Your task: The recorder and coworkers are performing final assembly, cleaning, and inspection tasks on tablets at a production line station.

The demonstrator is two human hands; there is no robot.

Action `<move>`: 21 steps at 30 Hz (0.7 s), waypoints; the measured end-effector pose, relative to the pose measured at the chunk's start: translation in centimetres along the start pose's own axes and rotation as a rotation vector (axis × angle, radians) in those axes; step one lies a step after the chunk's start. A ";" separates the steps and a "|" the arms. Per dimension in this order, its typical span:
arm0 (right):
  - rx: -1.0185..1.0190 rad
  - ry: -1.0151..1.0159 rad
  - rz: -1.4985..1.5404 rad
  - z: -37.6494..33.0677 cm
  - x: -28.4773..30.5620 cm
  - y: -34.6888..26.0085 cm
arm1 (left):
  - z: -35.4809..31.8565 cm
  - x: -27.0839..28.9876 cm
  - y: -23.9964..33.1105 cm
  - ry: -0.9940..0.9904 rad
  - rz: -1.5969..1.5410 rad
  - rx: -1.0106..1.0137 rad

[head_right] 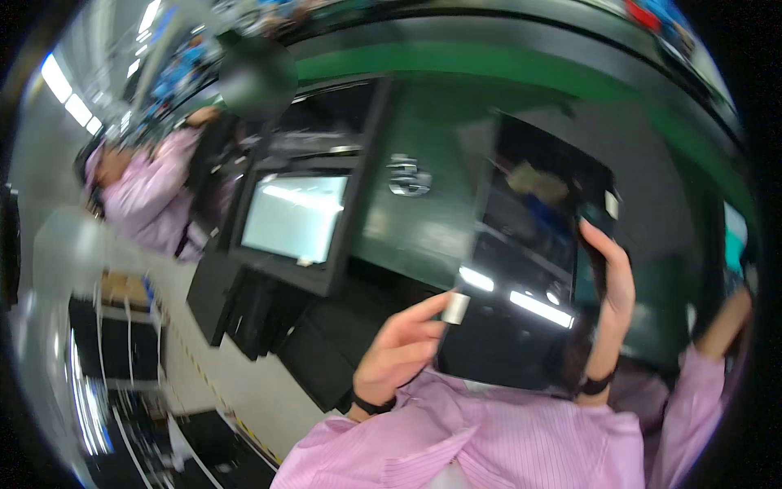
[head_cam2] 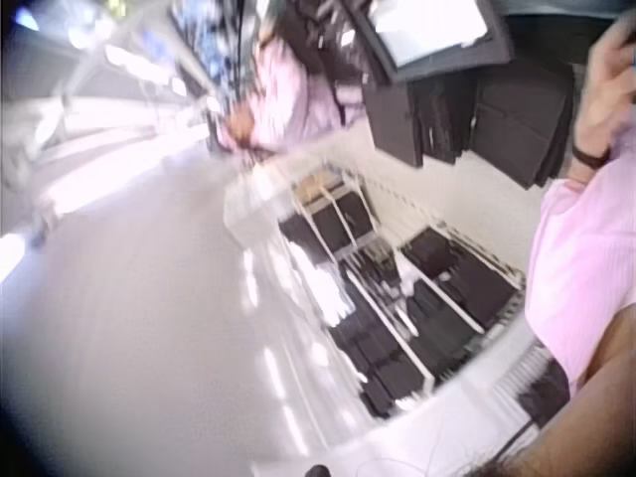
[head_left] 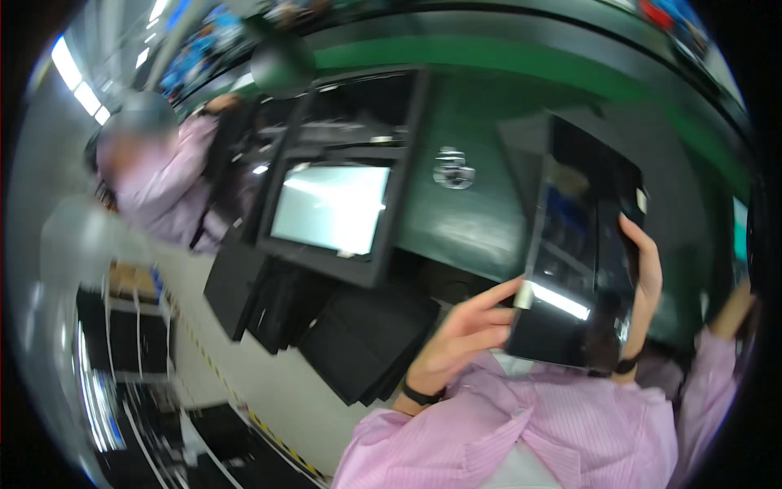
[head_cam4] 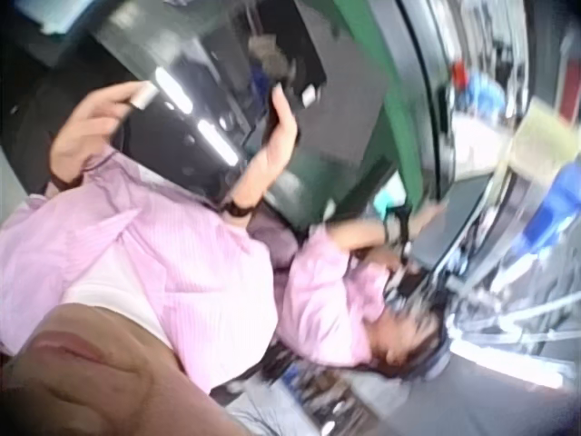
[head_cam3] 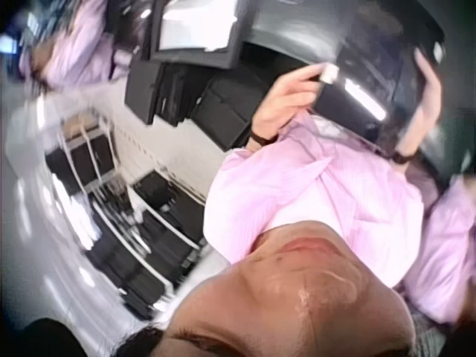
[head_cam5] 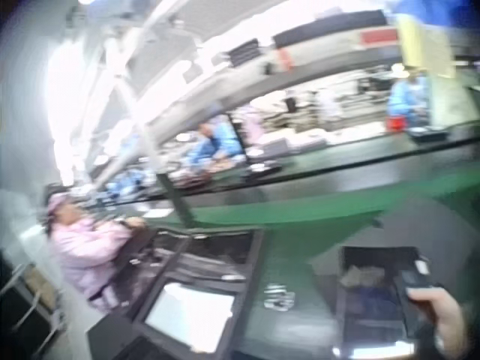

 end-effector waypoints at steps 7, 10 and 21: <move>-0.027 -0.198 0.161 -1.0 3.6 -3.8 | 0.2 0.2 0.2 -0.095 0.137 0.135; 0.123 -0.095 0.101 -3.0 3.8 -4.7 | 1.0 -0.1 -0.1 -0.284 0.264 0.078; 0.292 -0.050 -0.099 -5.3 5.9 -5.5 | 4.1 -3.3 5.8 -0.502 0.871 0.089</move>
Point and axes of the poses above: each hand's wrist, its own z-axis towards the middle knuckle, its own x-axis out of the back of the hand, y = z × x, the point moved 1 cm from there along z, towards the middle knuckle, and after that the axes turned 3 degrees about x, right-handed, at the moved point
